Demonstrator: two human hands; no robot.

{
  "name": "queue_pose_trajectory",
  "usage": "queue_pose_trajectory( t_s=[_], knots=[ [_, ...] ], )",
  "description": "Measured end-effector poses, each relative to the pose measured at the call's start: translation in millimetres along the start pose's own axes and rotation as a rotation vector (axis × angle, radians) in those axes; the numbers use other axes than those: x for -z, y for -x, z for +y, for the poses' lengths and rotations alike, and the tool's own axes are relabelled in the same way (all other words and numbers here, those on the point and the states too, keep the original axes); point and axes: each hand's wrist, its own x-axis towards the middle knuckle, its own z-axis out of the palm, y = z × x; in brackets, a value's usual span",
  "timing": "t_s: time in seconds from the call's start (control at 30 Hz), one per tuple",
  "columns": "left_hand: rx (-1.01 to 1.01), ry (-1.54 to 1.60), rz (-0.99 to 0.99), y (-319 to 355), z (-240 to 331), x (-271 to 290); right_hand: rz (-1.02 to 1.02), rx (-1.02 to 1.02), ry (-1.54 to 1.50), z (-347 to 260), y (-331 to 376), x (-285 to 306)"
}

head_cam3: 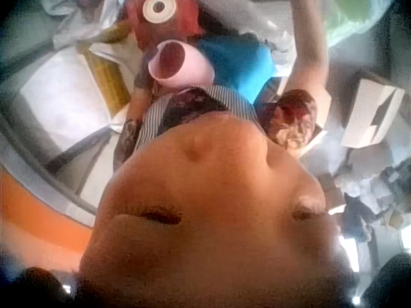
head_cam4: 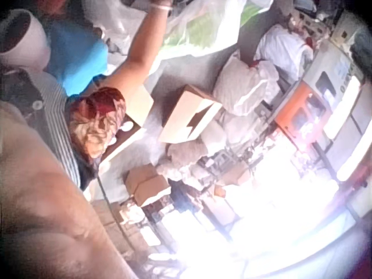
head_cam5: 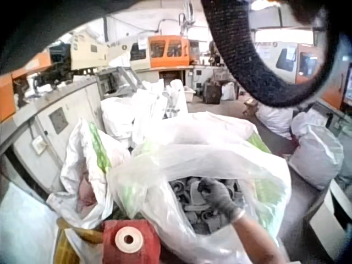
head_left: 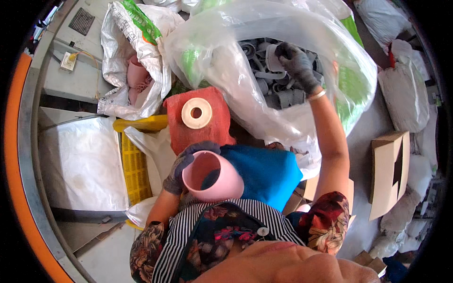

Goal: The person fits grey lids onto pink pitcher bodies by hand and places the finished pitchers into a cardboard box.

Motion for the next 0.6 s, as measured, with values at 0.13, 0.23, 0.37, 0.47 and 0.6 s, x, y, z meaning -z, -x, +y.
queue_pose_trajectory(
  t_s=[0.13,0.23,0.37,0.47,0.6],
  knots=[
    [-0.078,-0.11,-0.112,0.2,10.9,-23.7,-0.196,0.152,-0.126,-116.7,55.2,84.7],
    [-0.083,-0.017,-0.425,3.7,14.9,-42.6,-0.186,0.388,0.132,-200.5,104.2,80.6],
    [-0.042,-0.142,-0.38,18.7,6.5,-48.0,-0.348,0.5,0.094,-272.3,148.3,31.5],
    [-0.107,-0.056,-0.355,38.0,-2.5,-29.7,-0.642,0.401,-0.247,-282.5,162.5,20.6],
    [-0.229,0.047,-0.113,72.2,-12.0,-2.3,-0.484,0.097,-1.02,-256.3,173.1,36.5]
  ],
)
